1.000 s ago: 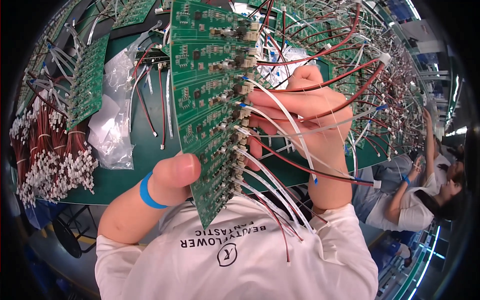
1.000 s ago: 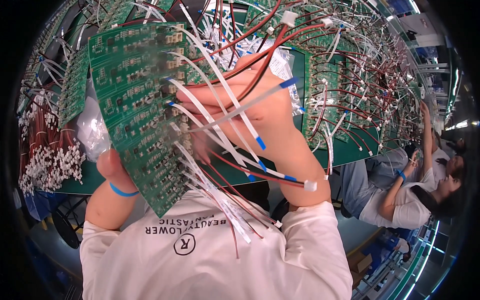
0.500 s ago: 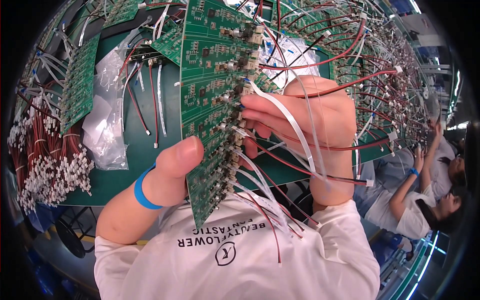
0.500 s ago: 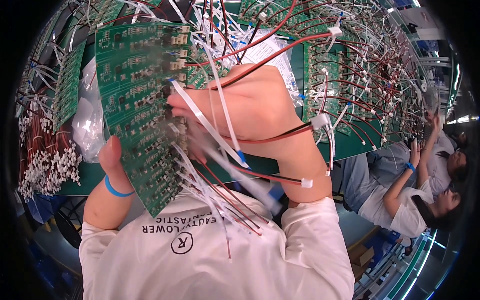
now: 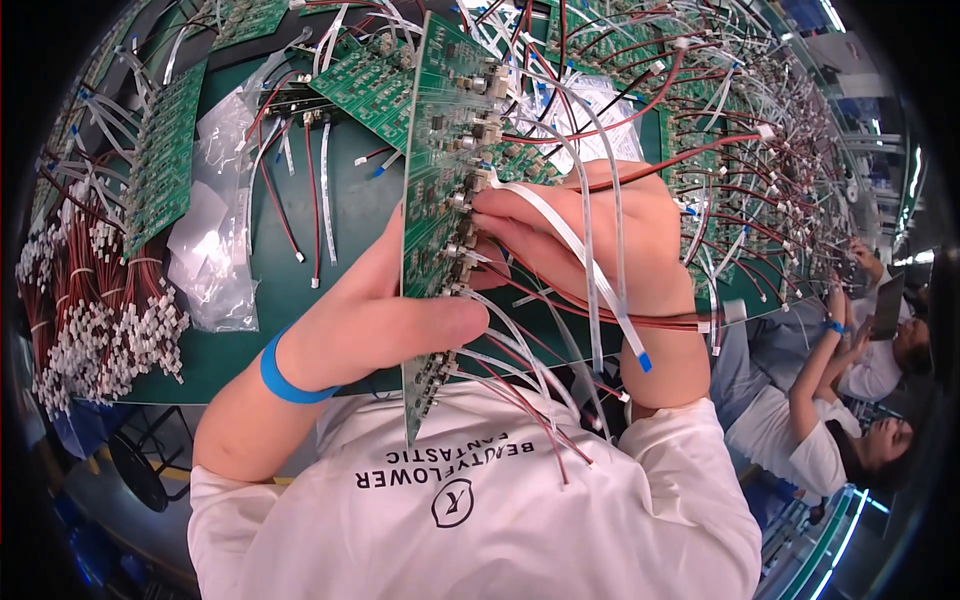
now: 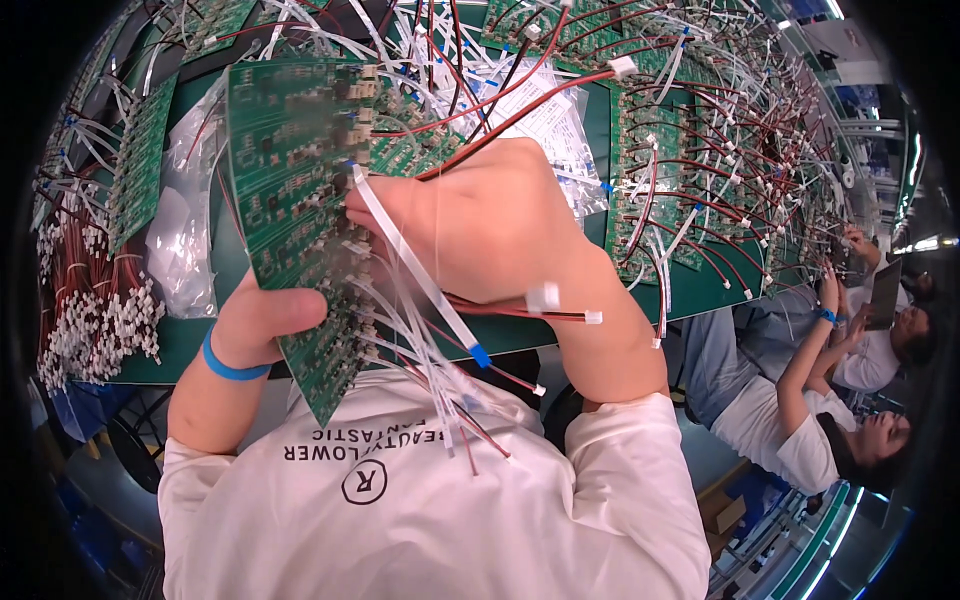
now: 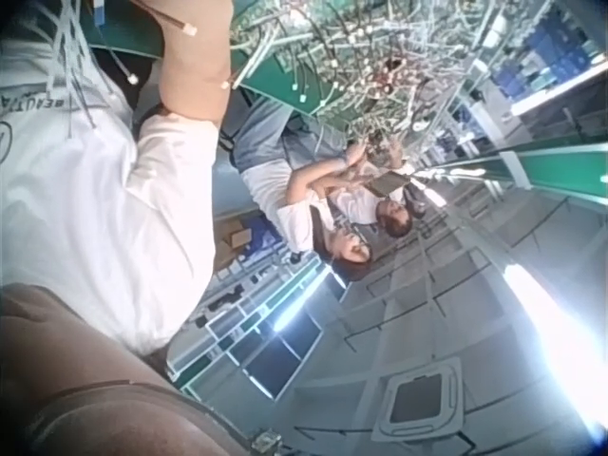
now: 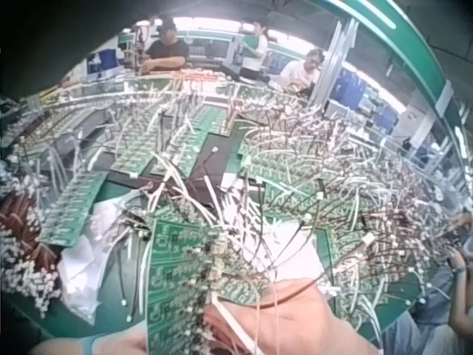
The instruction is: The person plugs ribbon cables and wire connectors into the ports on a panel of circuit boards by hand, then places the assembled board panel onto the workbench.
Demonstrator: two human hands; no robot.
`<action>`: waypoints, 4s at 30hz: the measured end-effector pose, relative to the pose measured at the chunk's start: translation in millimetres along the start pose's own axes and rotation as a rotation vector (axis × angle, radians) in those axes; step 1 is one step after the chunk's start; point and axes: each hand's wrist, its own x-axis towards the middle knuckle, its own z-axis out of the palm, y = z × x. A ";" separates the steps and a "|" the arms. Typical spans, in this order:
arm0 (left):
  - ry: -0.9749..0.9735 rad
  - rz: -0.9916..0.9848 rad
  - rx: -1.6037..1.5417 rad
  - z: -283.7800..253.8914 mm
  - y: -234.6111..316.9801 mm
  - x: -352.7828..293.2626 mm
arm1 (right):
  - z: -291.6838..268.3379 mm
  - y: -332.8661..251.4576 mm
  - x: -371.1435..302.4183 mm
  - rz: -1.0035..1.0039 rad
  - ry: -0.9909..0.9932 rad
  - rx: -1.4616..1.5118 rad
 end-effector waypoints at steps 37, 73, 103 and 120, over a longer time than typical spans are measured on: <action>0.216 0.161 0.043 5.0 -4.1 11.9 | 9.0 -10.1 -4.1 0.068 -0.030 -0.199; 0.134 0.208 0.026 4.6 3.4 11.7 | 4.7 -20.7 -1.3 0.128 0.012 -0.149; 0.075 0.341 -0.125 -11.4 18.8 11.3 | -5.7 -16.5 2.6 0.788 0.247 0.879; 0.284 0.245 -0.094 -0.2 16.6 3.4 | -1.7 -15.3 4.9 0.844 0.321 0.768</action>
